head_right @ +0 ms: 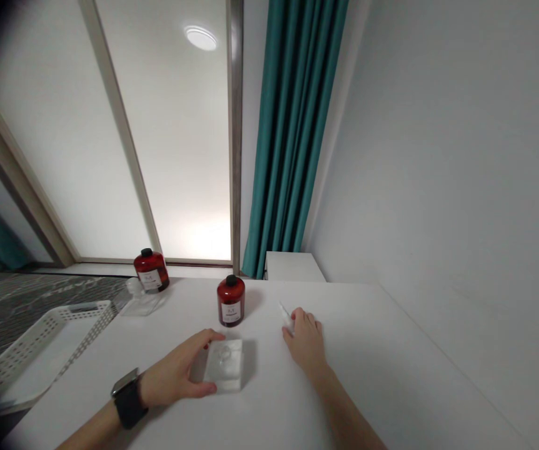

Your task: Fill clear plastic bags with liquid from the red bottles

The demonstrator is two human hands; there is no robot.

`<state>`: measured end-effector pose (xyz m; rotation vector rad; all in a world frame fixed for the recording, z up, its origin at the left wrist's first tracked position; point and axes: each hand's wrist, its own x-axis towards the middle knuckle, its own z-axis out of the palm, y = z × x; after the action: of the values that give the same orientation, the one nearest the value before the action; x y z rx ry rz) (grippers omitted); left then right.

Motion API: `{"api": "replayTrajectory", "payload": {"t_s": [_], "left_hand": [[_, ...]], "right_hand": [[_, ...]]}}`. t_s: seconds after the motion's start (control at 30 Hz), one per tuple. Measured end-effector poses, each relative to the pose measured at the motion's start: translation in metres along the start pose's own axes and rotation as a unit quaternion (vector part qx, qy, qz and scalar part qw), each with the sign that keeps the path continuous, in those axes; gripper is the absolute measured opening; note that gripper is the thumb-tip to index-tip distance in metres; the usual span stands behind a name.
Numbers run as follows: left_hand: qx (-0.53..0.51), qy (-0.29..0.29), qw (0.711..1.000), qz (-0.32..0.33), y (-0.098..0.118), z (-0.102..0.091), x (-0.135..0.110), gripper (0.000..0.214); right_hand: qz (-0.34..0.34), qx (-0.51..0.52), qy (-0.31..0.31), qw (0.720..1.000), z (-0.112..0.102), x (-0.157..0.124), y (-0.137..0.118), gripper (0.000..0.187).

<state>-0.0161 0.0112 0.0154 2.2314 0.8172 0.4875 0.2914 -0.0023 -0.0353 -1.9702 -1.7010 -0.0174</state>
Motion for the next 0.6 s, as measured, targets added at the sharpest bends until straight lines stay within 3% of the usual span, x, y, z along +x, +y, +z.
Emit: {"api": "replayTrajectory", "payload": {"t_s": [0.33, 0.6], "left_hand": [[-0.001, 0.001, 1.000, 0.000, 0.000, 0.000, 0.001, 0.061], [-0.016, 0.002, 1.000, -0.009, 0.001, 0.000, -0.001, 0.064]], "right_hand": [[0.038, 0.113, 0.042, 0.992, -0.001, 0.004, 0.004, 0.010], [0.072, 0.312, 0.077, 0.944, -0.021, 0.010, -0.001, 0.027]]}}
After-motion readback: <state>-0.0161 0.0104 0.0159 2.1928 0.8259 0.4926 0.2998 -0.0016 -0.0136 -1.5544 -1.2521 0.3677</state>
